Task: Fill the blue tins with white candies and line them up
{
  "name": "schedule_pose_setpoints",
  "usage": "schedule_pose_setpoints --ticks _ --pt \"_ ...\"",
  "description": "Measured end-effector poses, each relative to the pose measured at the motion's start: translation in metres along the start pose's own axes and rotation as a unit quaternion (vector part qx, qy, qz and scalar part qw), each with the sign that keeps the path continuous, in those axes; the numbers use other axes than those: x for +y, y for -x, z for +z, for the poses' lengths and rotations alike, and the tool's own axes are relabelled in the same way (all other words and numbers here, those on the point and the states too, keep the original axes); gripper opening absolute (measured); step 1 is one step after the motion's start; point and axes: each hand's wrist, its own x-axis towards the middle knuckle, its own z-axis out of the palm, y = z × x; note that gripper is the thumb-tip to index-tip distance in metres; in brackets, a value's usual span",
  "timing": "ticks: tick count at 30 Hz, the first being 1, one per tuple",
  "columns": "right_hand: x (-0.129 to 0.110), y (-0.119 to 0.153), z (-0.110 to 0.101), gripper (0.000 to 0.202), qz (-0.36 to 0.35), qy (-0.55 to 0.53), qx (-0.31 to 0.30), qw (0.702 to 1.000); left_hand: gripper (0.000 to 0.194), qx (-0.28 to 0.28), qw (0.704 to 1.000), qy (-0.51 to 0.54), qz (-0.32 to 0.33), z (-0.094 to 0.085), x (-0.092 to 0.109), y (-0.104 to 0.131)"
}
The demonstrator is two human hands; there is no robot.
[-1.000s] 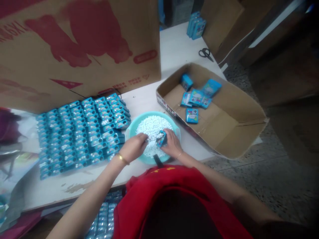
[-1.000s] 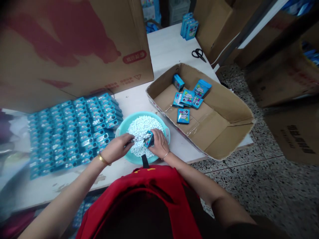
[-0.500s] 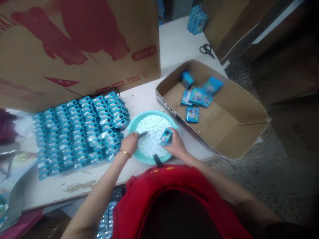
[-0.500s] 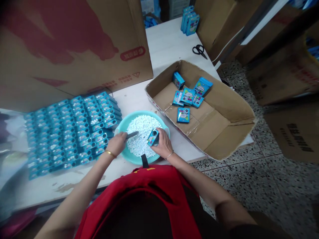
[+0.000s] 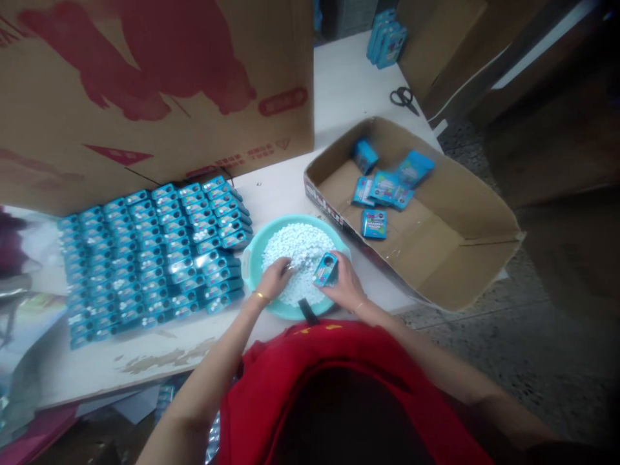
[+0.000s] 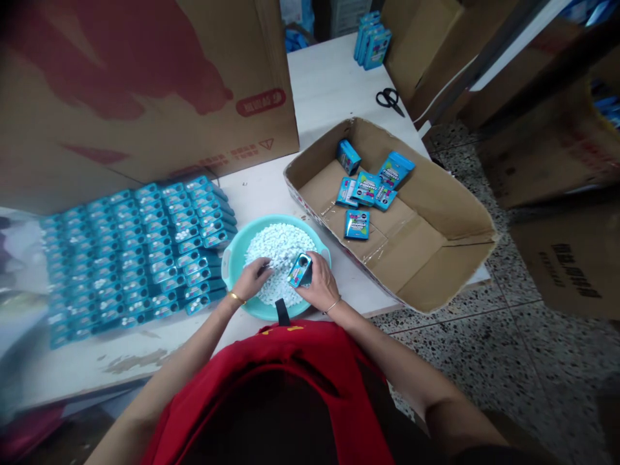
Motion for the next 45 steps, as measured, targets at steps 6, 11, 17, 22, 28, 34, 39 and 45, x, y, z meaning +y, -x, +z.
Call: schedule_pose_setpoints --ticks 6,11,17,22,28,34,39,45 --pt "0.002 -0.01 0.013 0.079 -0.032 0.019 -0.004 0.999 0.025 -0.004 0.998 -0.009 0.064 -0.065 0.03 0.034" --pt "0.003 -0.013 0.022 0.08 -0.087 0.045 -0.001 0.995 0.021 -0.073 0.98 -0.173 0.065 -0.087 0.076 0.033" --pt "0.0 -0.011 0.024 0.077 -0.078 0.034 0.002 0.996 0.024 -0.103 0.922 -0.371 0.029 -0.093 0.145 0.036" --pt "0.0 -0.01 0.021 0.079 -0.043 0.005 0.005 0.999 0.022 -0.063 0.934 -0.35 0.009 -0.099 0.125 0.031" --pt "0.0 -0.006 0.005 0.079 -0.004 -0.015 0.008 1.0 0.017 -0.05 0.975 -0.198 -0.09 -0.038 0.006 0.007" --pt "0.0 0.004 -0.001 0.081 0.004 -0.017 -0.008 1.0 0.027 -0.02 0.996 -0.074 -0.047 0.05 -0.005 -0.021" --pt "-0.003 0.009 -0.001 0.081 0.017 -0.015 -0.024 0.999 0.026 -0.004 1.0 -0.002 -0.018 0.036 -0.008 -0.011" --pt "0.0 0.003 0.01 0.082 -0.005 -0.001 -0.025 1.0 0.026 0.027 0.997 0.032 0.069 -0.037 0.004 0.029"
